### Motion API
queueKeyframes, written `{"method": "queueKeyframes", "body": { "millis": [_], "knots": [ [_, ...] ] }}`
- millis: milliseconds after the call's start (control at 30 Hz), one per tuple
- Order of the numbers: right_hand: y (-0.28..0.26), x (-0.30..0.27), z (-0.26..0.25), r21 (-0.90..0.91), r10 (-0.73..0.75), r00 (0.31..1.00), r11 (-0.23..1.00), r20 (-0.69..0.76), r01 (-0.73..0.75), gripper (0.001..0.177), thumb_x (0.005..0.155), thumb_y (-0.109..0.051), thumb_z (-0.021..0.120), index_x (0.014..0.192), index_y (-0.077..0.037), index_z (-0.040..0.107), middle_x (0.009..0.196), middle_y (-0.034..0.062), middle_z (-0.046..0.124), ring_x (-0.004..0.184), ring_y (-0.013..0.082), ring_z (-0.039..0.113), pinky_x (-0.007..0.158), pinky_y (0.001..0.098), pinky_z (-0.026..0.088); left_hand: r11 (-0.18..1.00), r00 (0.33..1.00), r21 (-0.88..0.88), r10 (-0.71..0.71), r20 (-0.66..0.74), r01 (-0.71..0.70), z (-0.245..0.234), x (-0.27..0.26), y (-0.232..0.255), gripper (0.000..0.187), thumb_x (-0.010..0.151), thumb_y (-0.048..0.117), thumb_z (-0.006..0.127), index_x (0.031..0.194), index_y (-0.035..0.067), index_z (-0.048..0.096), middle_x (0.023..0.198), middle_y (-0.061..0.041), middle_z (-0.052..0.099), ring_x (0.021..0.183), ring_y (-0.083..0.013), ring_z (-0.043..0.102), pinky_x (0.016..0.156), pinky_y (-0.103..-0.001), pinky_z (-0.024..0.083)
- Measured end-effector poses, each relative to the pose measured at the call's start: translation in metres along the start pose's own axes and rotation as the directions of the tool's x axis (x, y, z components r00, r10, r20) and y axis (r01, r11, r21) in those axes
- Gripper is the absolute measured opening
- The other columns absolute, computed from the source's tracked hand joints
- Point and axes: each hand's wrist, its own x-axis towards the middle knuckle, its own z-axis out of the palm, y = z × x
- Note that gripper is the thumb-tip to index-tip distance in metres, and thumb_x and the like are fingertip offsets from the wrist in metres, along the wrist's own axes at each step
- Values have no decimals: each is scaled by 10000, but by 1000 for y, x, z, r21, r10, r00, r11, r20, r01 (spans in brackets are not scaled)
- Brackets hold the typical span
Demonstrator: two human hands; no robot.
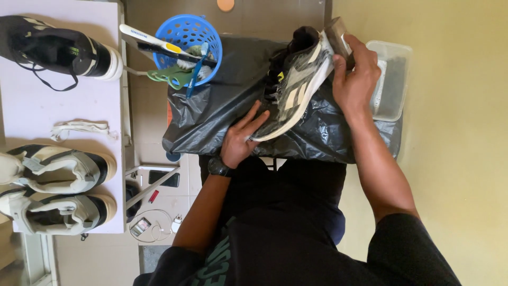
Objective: The person scrubs a black and white sneaker with a brush, repeatedly dipping the brush into a container of liquid. The person holds the shoe steady with one hand while scrubbing the upper and side panels with the other.
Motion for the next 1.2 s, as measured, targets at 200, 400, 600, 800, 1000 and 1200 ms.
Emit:
{"method": "queueKeyframes", "body": {
  "millis": [200,400,600,800,1000,1200],
  "knots": [
    [-15,-25,17,56,-174,983,982,-66,178,268,1015,-91,737,1265,4,744,1130,206,724,976,405,645,895,474,515,987,987,-47,-157,-47,155,8,-1,-3,615,920,115,771,1500,157,569,1550,-189,500,1316,-386,569,1079,-461,514],
    [-61,-67,9,12,-298,954,955,-18,298,251,1003,-145,686,1225,-88,789,1189,151,691,994,369,608,853,458,491,983,982,-35,-184,-52,182,12,-5,-10,715,881,47,778,1535,32,488,1507,-258,518,1312,-413,562,1075,-490,506],
    [-112,-86,-6,137,-315,949,941,10,310,286,960,-81,697,1230,-116,783,1148,157,701,924,359,632,820,434,502,989,988,21,-145,-47,146,16,-9,-21,681,851,81,781,1477,-16,530,1457,-250,567,1281,-399,590,1036,-450,544],
    [-126,-101,-5,252,-365,931,900,-14,356,385,973,-24,662,1334,-141,728,1223,197,678,944,369,655,863,501,548,992,991,11,-121,-61,122,11,1,-6,592,900,85,697,1456,-46,542,1442,-268,581,1261,-412,608,998,-465,559],
    [-96,-84,-3,200,-221,975,956,7,215,286,1010,-197,666,1253,-90,772,1115,161,733,951,360,688,823,436,521,992,991,-29,-126,-45,125,13,-5,-16,606,922,141,728,1479,-3,537,1486,-223,553,1301,-369,584,1053,-437,530],
    [-46,-71,9,79,-227,972,970,-60,232,275,1040,-218,667,1193,-21,782,1072,217,720,905,404,675,816,480,520,993,993,-15,-113,-11,113,12,-1,-12,558,950,189,704,1453,-5,561,1478,-222,557,1288,-382,595,1051,-450,532]
  ]
}}
